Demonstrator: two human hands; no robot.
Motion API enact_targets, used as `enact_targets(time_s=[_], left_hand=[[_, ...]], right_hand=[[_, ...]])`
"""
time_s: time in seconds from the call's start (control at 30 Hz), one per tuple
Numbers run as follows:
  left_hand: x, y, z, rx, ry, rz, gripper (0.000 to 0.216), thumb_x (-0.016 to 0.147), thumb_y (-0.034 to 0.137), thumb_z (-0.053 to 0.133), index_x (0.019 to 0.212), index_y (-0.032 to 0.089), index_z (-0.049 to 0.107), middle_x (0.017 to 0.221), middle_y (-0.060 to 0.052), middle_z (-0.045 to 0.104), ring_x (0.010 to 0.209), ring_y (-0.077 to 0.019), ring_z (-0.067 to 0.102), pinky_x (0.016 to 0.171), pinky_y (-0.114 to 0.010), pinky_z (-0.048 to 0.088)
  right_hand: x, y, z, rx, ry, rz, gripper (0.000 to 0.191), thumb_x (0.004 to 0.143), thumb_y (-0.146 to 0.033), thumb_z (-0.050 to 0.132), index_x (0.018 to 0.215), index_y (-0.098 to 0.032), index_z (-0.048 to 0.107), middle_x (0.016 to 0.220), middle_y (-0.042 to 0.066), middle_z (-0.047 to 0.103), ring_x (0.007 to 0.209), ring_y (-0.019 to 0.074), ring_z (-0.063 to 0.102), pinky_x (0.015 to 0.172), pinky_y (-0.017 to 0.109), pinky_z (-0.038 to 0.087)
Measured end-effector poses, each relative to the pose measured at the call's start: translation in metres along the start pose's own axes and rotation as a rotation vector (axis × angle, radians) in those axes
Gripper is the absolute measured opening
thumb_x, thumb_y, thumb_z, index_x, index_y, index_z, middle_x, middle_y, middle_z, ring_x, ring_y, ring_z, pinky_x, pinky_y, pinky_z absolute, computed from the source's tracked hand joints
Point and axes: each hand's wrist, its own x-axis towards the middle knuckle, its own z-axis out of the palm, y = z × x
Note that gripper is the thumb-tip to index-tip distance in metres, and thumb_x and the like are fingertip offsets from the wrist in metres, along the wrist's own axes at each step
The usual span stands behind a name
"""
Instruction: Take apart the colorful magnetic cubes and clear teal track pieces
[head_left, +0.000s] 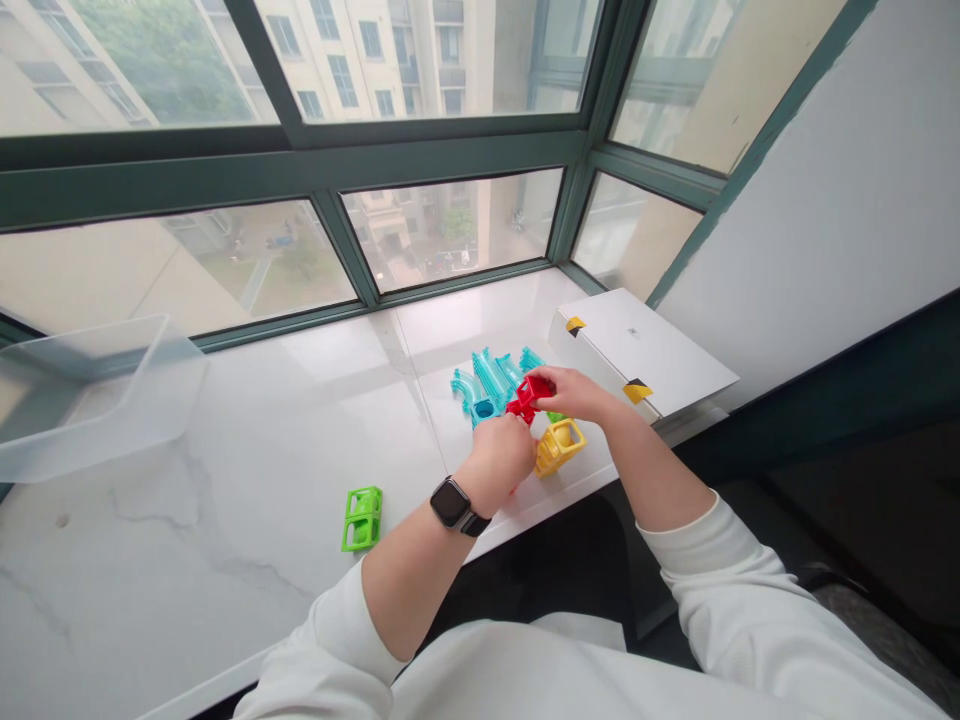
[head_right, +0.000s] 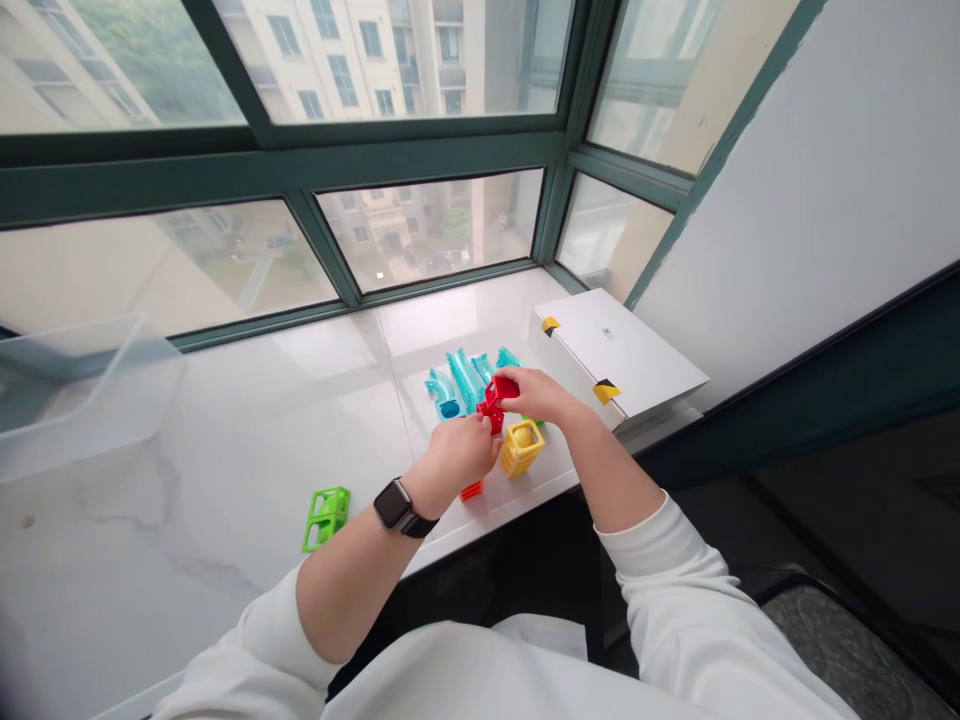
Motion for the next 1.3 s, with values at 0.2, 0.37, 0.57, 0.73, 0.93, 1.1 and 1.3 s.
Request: enact_targets(time_s=[0.2, 0.37, 0.57, 0.73, 0.93, 1.1, 1.3], left_hand=[[0.000, -0.003, 0.002, -0.011, 0.014, -0.012, 0.037, 0.107, 0.038, 0.048, 0.112, 0.018, 0.078, 0.115, -0.016, 0.076, 0.104, -0.0282, 0.074, 0.081, -0.035, 0.057], [0.001, -0.003, 0.006, -0.016, 0.019, -0.001, 0.037, 0.107, 0.037, 0.048, 0.112, 0.018, 0.079, 0.117, -0.016, 0.076, 0.104, -0.0284, 0.073, 0.079, -0.036, 0.057], [0.001, -0.003, 0.006, -0.018, 0.023, -0.013, 0.037, 0.106, 0.039, 0.048, 0.113, 0.018, 0.079, 0.116, -0.017, 0.077, 0.104, -0.0295, 0.074, 0.078, -0.037, 0.057], [0.000, -0.004, 0.006, -0.022, 0.021, -0.023, 0.041, 0.107, 0.044, 0.047, 0.112, 0.017, 0.077, 0.115, -0.017, 0.077, 0.103, -0.0302, 0.075, 0.078, -0.037, 0.057], [0.001, -0.004, 0.006, -0.025, 0.001, -0.026, 0.044, 0.105, 0.052, 0.052, 0.114, 0.017, 0.076, 0.117, -0.017, 0.077, 0.104, -0.0320, 0.075, 0.079, -0.038, 0.057], [0.000, -0.007, 0.000, -0.046, -0.029, -0.013, 0.046, 0.105, 0.055, 0.050, 0.111, 0.018, 0.076, 0.117, -0.015, 0.078, 0.103, -0.0312, 0.075, 0.079, -0.038, 0.058], [0.001, -0.011, -0.002, -0.069, -0.034, -0.003, 0.047, 0.104, 0.056, 0.049, 0.114, 0.018, 0.075, 0.125, -0.015, 0.076, 0.106, -0.0304, 0.074, 0.082, -0.036, 0.058]], right_hand=[[0.013, -0.003, 0.005, -0.125, -0.089, -0.052, 0.036, 0.079, -0.017, 0.076, 0.115, -0.023, 0.075, 0.105, 0.002, 0.078, 0.092, 0.0194, 0.070, 0.077, 0.026, 0.049], [0.015, -0.006, 0.005, -0.170, -0.117, -0.071, 0.033, 0.078, -0.017, 0.077, 0.110, -0.025, 0.077, 0.102, 0.001, 0.078, 0.091, 0.0199, 0.069, 0.076, 0.026, 0.047], [0.015, -0.005, 0.007, -0.182, -0.104, -0.087, 0.035, 0.077, -0.015, 0.078, 0.111, -0.026, 0.079, 0.105, 0.001, 0.080, 0.092, 0.0209, 0.069, 0.077, 0.026, 0.047], [0.017, -0.006, 0.008, -0.197, -0.119, -0.095, 0.036, 0.076, -0.016, 0.078, 0.111, -0.026, 0.079, 0.106, 0.001, 0.079, 0.093, 0.0216, 0.069, 0.077, 0.027, 0.047], [0.019, -0.007, 0.008, -0.207, -0.132, -0.106, 0.036, 0.076, -0.015, 0.077, 0.110, -0.027, 0.079, 0.105, 0.001, 0.079, 0.093, 0.0217, 0.069, 0.077, 0.027, 0.047], [0.021, -0.004, 0.011, -0.245, -0.129, -0.114, 0.037, 0.076, -0.013, 0.078, 0.110, -0.025, 0.079, 0.109, 0.002, 0.079, 0.095, 0.0221, 0.070, 0.079, 0.027, 0.047], [0.023, -0.004, 0.011, -0.253, -0.157, -0.113, 0.036, 0.076, -0.015, 0.078, 0.111, -0.025, 0.078, 0.111, 0.002, 0.079, 0.096, 0.0210, 0.070, 0.079, 0.025, 0.047]])
